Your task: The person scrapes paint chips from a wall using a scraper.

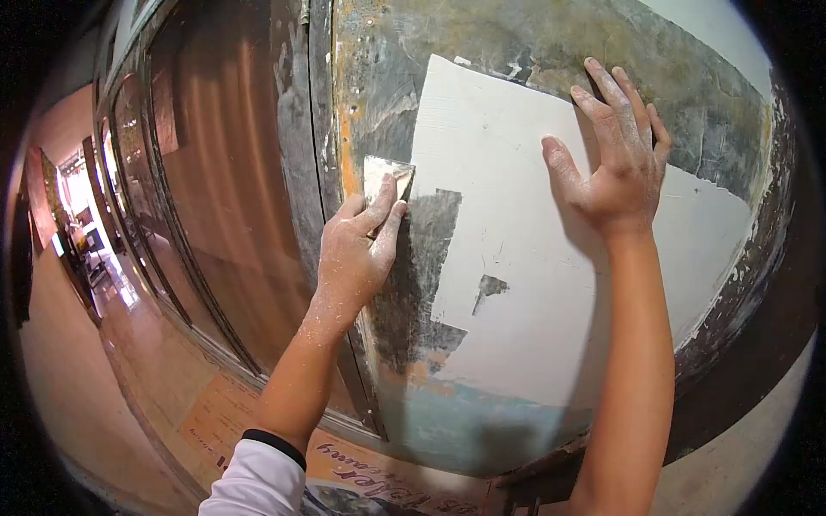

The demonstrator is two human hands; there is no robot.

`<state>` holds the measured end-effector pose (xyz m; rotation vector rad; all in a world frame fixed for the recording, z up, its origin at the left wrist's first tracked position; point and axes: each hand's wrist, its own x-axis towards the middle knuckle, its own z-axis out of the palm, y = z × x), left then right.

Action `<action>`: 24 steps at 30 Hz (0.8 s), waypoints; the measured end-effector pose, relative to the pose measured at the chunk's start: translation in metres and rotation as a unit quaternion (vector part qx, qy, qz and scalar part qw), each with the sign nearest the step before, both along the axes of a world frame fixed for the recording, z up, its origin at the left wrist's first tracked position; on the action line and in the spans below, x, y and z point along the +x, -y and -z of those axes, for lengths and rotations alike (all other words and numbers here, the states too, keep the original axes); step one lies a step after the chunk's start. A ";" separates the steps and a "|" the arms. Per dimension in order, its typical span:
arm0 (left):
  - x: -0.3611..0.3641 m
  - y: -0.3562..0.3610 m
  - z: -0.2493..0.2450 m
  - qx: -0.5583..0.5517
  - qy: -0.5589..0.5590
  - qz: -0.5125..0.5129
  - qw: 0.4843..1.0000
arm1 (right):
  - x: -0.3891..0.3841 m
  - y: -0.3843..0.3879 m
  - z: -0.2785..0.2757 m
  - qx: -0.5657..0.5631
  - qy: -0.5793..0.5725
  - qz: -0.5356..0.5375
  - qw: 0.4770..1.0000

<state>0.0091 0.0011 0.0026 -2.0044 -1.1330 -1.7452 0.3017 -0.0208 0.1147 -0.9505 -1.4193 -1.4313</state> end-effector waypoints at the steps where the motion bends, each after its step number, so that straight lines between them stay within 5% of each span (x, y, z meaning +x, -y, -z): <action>1: -0.001 0.001 -0.002 -0.008 -0.003 -0.001 1.000 | 0.001 -0.003 0.001 0.010 0.005 0.005 1.000; 24: 0.006 -0.006 -0.091 0.053 -0.034 -0.032 0.997 | -0.002 0.004 0.001 -0.027 -0.016 -0.008 0.999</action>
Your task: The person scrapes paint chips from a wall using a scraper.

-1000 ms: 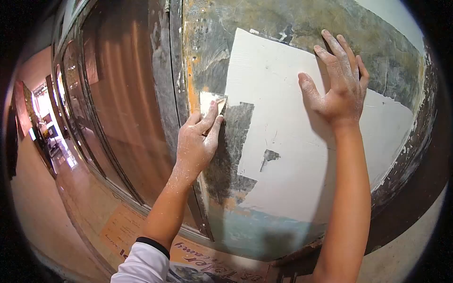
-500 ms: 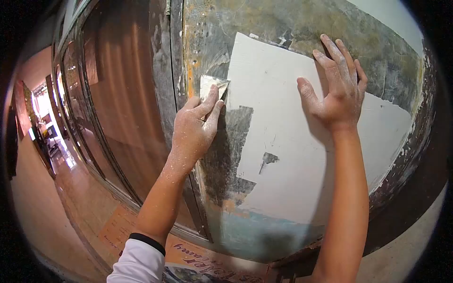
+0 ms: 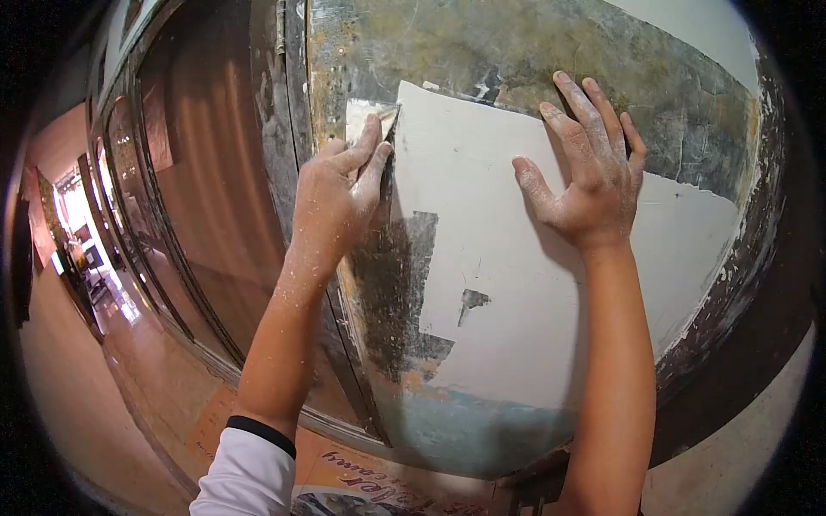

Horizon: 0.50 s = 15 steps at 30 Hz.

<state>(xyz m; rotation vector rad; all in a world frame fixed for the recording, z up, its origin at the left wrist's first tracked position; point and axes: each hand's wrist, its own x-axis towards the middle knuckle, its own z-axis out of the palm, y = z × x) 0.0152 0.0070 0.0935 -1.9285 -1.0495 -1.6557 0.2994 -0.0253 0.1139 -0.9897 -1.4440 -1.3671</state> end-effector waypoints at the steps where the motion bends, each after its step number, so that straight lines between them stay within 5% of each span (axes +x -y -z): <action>1: 0.000 -0.001 -0.004 -0.009 0.006 0.009 1.000 | 0.000 0.001 0.000 -0.003 0.001 0.006 1.000; 15: 0.009 0.003 -0.029 0.010 0.013 0.014 1.000 | -0.001 0.006 -0.001 -0.016 0.004 -0.022 1.000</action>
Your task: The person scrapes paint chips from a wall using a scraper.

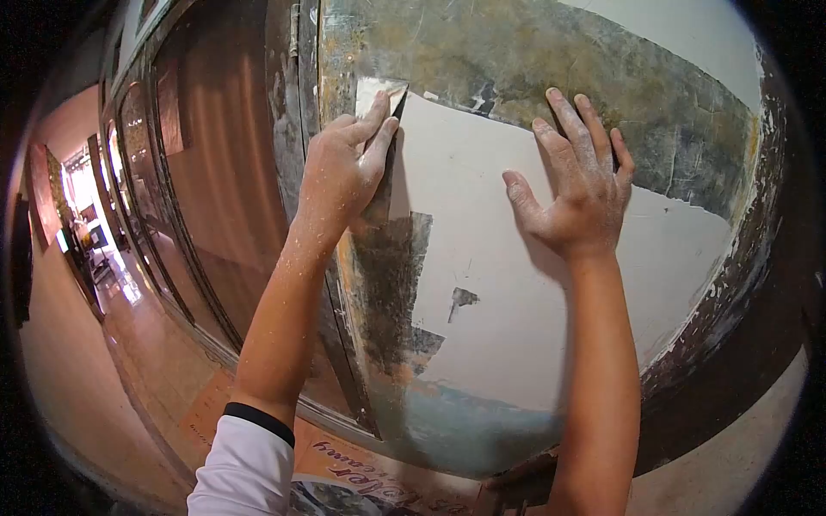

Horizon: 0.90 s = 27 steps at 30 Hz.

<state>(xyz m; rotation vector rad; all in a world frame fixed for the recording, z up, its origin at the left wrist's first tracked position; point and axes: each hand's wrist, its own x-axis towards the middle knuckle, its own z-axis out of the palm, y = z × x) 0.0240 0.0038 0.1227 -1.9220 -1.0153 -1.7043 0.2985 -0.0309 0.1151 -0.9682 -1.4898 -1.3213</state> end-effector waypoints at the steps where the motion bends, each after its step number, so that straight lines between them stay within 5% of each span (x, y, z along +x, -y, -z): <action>1: 0.000 0.002 0.007 -0.005 0.009 -0.002 1.000 | 0.001 -0.001 0.001 -0.006 0.000 -0.003 1.000; 13: 0.000 0.005 0.168 -0.055 0.069 0.011 0.996 | 0.000 -0.002 0.002 0.017 0.003 -0.007 1.000; 27: 0.003 0.013 0.151 -0.064 0.059 -0.001 0.996 | 0.001 -0.005 0.002 0.018 0.015 -0.016 1.000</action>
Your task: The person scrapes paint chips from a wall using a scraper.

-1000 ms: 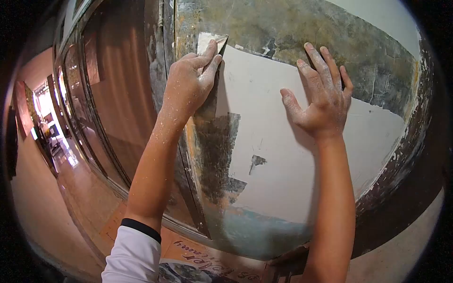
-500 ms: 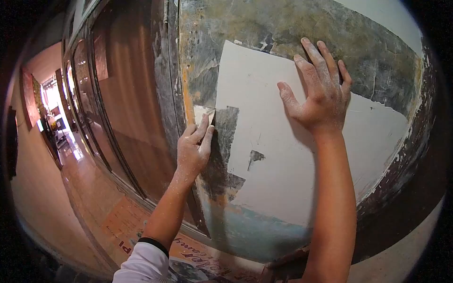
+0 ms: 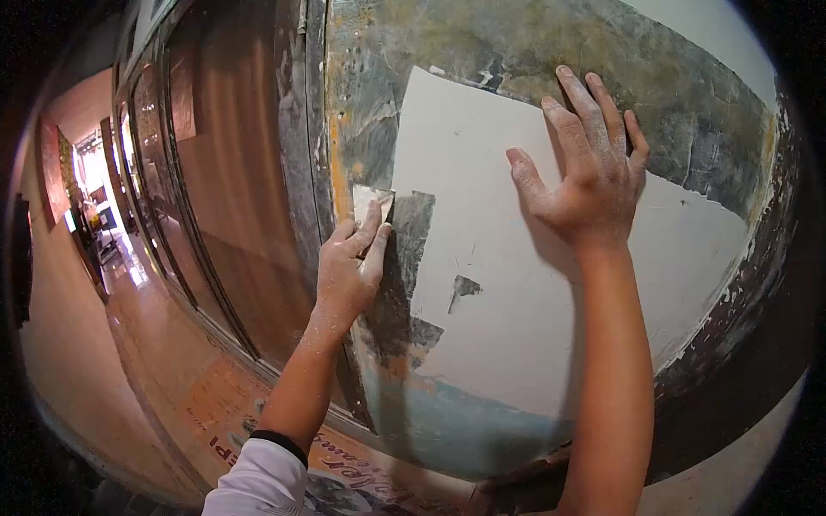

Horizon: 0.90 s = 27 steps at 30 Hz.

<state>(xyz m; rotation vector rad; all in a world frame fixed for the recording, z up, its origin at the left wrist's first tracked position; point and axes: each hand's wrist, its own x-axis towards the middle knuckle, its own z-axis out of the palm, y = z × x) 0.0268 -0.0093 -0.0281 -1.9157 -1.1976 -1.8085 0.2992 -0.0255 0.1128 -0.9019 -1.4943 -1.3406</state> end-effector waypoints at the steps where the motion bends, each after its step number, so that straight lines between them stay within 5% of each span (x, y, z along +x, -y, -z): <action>1: 0.001 -0.001 -0.001 0.007 -0.003 -0.006 1.000 | 0.000 0.000 0.001 -0.001 0.000 0.000 1.000; 27: -0.004 -0.004 -0.091 0.006 -0.058 -0.051 0.997 | 0.000 -0.001 0.002 0.009 -0.007 0.011 1.000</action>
